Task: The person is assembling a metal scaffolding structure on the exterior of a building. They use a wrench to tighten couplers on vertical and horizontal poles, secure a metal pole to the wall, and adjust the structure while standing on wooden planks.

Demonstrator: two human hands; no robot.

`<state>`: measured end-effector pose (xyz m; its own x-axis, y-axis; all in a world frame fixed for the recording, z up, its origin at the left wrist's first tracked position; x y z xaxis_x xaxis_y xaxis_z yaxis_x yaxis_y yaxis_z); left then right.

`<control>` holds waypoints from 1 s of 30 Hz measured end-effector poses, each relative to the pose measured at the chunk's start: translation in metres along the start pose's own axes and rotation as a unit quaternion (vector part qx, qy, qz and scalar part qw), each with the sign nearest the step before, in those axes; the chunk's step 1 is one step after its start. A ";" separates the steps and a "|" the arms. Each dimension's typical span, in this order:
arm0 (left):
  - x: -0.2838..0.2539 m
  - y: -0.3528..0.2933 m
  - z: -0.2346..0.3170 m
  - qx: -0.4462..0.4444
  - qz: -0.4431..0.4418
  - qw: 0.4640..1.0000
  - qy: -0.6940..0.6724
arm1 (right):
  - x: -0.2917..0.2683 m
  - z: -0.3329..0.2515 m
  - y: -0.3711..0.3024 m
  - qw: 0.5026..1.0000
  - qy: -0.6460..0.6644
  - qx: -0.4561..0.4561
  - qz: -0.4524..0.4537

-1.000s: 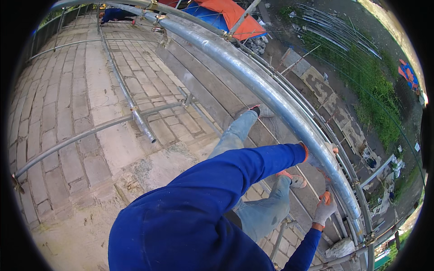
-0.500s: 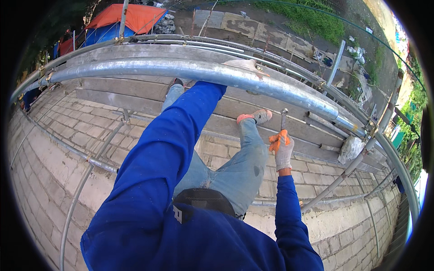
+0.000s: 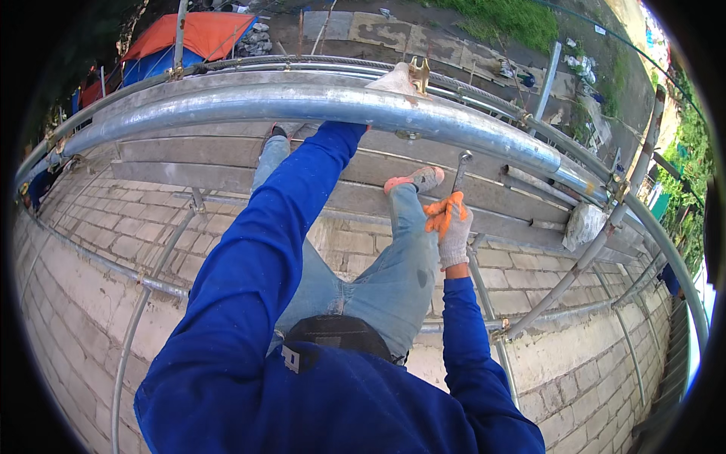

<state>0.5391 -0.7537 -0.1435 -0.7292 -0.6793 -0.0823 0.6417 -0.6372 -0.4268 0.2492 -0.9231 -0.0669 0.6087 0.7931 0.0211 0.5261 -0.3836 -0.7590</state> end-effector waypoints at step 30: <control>0.002 -0.004 -0.009 -0.178 -0.005 0.944 -0.276 | 0.179 0.066 -0.048 0.881 0.448 0.148 0.011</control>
<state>0.5328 -0.7492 -0.1495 -0.4364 -0.8233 0.3628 0.4431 -0.5476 -0.7097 0.2940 -0.7316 -0.0694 0.9112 0.0433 0.4097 0.4114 -0.1484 -0.8993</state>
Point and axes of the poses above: each hand's wrist, its own y-axis towards the middle knuckle, its own x-axis out of the palm, z = x × y, the point moved 4 cm from there along y, towards the middle knuckle, and after that the axes turned 6 degrees about z, right-handed, at the moved point
